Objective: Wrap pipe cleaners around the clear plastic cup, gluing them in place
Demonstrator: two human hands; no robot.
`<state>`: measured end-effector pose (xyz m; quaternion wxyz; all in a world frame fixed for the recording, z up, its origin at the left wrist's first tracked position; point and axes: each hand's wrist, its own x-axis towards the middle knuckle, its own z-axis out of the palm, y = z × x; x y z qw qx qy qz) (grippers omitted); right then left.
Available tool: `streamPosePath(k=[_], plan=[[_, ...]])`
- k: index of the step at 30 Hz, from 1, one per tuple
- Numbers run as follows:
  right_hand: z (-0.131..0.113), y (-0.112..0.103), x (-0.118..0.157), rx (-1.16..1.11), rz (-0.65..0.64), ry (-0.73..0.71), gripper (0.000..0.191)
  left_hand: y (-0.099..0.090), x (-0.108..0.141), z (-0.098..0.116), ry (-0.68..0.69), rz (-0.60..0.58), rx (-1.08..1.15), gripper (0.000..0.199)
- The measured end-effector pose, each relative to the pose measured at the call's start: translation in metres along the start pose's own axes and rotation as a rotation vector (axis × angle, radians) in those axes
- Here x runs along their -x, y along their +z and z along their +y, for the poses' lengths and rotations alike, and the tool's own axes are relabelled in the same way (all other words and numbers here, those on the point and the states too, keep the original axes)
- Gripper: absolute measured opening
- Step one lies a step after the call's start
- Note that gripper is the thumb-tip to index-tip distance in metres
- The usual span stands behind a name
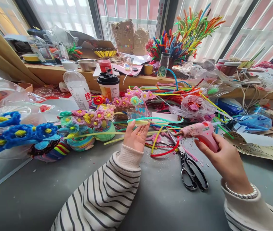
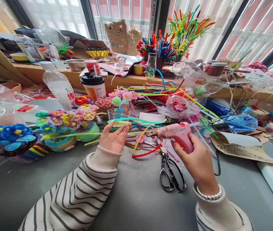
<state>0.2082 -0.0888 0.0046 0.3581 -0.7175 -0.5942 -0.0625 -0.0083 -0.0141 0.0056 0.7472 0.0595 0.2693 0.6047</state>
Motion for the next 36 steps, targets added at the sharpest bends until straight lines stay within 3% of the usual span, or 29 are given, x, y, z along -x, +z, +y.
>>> streamPosePath(k=[7, 16, 36], plan=[[-0.041, 0.029, -0.016, -0.015, 0.162, -0.054, 0.047, 0.001, 0.000, -0.003, -0.008, 0.034, 0.016, 0.019], [-0.047, 0.054, -0.017, 0.048, 0.396, -0.218, 0.043, -0.001, -0.001, -0.005, -0.058, 0.032, 0.051, 0.017], [-0.052, 0.062, -0.017, 0.104, 0.491, -0.355, 0.042, 0.000, 0.002, -0.008, -0.080, 0.008, 0.030, 0.018]])
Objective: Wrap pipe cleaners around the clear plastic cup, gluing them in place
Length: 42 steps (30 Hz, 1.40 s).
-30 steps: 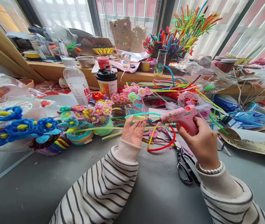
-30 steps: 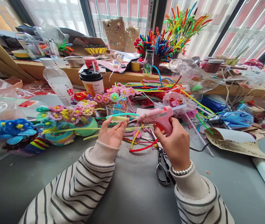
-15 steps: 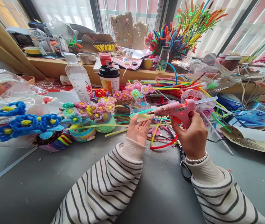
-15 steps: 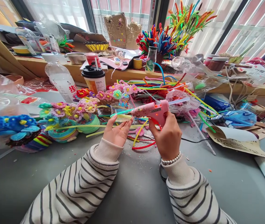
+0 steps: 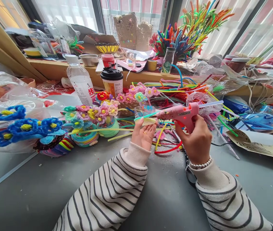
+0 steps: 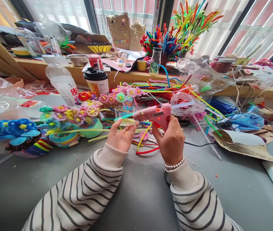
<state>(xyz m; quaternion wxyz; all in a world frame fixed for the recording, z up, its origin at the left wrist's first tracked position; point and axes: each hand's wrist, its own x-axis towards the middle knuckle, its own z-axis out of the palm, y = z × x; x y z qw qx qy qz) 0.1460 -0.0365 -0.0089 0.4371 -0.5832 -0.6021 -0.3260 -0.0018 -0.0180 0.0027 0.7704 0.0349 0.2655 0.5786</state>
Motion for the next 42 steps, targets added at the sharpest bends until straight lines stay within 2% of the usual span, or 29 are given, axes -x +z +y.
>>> streamPosePath(k=[18, 42], plan=[[0.0011, -0.0005, 0.0023, -0.025, -0.059, 0.023, 0.041, 0.0010, 0.0001, -0.0004, 0.004, 0.017, 0.021, 0.016], [0.0000, -0.0018, 0.0023, -0.035, -0.054, 0.020, 0.037, 0.0013, 0.0000, -0.0009, 0.015, 0.015, 0.036, 0.014]])
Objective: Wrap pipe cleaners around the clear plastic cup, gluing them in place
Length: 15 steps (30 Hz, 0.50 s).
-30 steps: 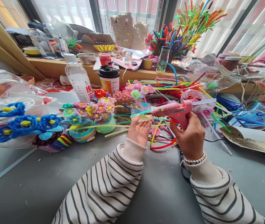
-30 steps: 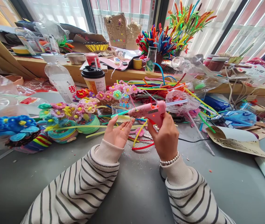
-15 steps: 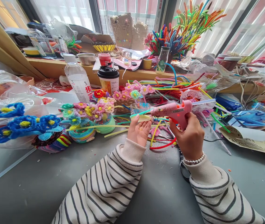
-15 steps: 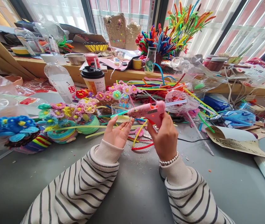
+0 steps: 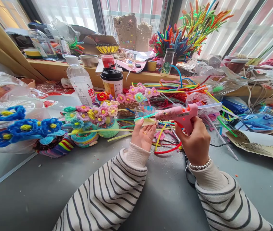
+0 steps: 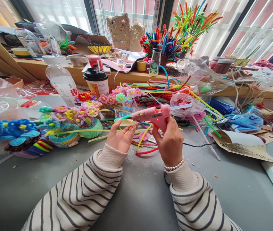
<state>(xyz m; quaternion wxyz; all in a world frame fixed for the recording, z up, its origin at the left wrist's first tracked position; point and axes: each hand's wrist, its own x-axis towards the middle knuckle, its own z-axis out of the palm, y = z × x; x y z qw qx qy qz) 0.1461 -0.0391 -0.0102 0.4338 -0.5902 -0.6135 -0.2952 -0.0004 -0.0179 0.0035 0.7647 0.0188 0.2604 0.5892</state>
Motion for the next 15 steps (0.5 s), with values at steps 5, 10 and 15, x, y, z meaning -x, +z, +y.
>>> streamPosePath(k=[5, 10, 15], plan=[[0.0006, -0.0004, 0.0005, 0.011, 0.012, -0.015, 0.036, -0.0004, 0.0004, 0.0002, 0.015, -0.017, -0.026, 0.016], [0.0019, -0.0018, 0.0019, 0.013, -0.001, -0.009, 0.036, 0.0012, 0.0023, 0.0011, 0.004, -0.026, -0.033, 0.017], [0.0026, -0.0028, 0.0025, 0.025, -0.012, 0.009, 0.035, 0.0012, 0.0020, 0.0013, -0.014, -0.026, 0.003, 0.017]])
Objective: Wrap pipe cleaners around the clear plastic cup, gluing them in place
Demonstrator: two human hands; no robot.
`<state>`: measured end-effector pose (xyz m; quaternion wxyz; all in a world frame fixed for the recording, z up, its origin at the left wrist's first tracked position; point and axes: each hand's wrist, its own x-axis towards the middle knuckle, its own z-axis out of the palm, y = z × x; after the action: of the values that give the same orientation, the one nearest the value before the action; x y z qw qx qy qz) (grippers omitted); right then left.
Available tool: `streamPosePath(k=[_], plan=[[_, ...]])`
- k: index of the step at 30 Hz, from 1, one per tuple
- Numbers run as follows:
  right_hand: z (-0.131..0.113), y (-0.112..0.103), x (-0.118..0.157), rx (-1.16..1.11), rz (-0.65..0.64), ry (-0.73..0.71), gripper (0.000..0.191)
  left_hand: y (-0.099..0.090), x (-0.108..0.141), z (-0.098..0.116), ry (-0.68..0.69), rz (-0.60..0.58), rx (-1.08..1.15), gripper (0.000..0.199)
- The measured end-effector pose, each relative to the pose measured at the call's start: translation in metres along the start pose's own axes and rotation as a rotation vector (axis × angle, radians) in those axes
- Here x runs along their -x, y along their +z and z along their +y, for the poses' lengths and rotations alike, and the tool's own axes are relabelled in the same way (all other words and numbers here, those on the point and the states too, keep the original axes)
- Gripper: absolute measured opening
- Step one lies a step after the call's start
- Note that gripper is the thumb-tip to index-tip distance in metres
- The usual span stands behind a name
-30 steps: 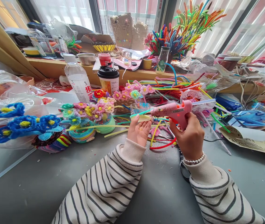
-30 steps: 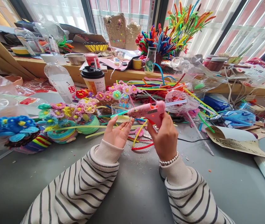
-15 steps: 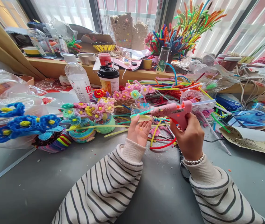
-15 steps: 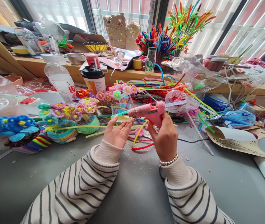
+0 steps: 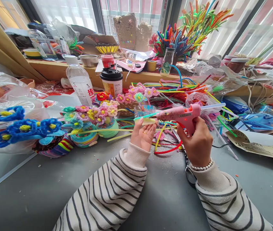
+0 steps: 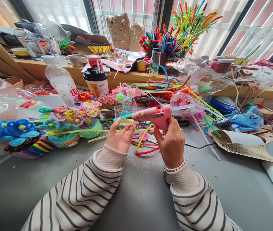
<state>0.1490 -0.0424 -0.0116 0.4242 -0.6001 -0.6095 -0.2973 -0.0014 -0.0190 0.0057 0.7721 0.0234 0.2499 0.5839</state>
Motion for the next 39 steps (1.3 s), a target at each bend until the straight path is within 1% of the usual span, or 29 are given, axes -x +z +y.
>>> streamPosePath(k=[12, 20, 25, 30, 39], plan=[[0.0023, -0.0016, 0.0002, -0.008, 0.038, -0.030, 0.034, -0.0030, -0.0016, -0.0011, 0.016, -0.044, -0.020, 0.020], [0.0036, -0.0026, 0.0009, 0.004, 0.049, -0.037, 0.032, -0.0021, -0.0014, -0.0006, -0.005, -0.035, -0.011, 0.021], [0.0043, -0.0026, 0.0007, 0.023, 0.068, -0.053, 0.031, -0.0039, -0.0036, -0.0006, -0.005, -0.056, -0.017, 0.022], [0.0056, -0.0031, 0.0014, 0.021, 0.053, -0.038, 0.031, -0.0065, -0.0037, -0.0002, -0.019, -0.068, -0.019, 0.022], [0.0060, -0.0038, 0.0013, 0.027, 0.065, -0.060, 0.034, -0.0056, -0.0033, 0.0005, -0.024, -0.056, -0.013, 0.027]])
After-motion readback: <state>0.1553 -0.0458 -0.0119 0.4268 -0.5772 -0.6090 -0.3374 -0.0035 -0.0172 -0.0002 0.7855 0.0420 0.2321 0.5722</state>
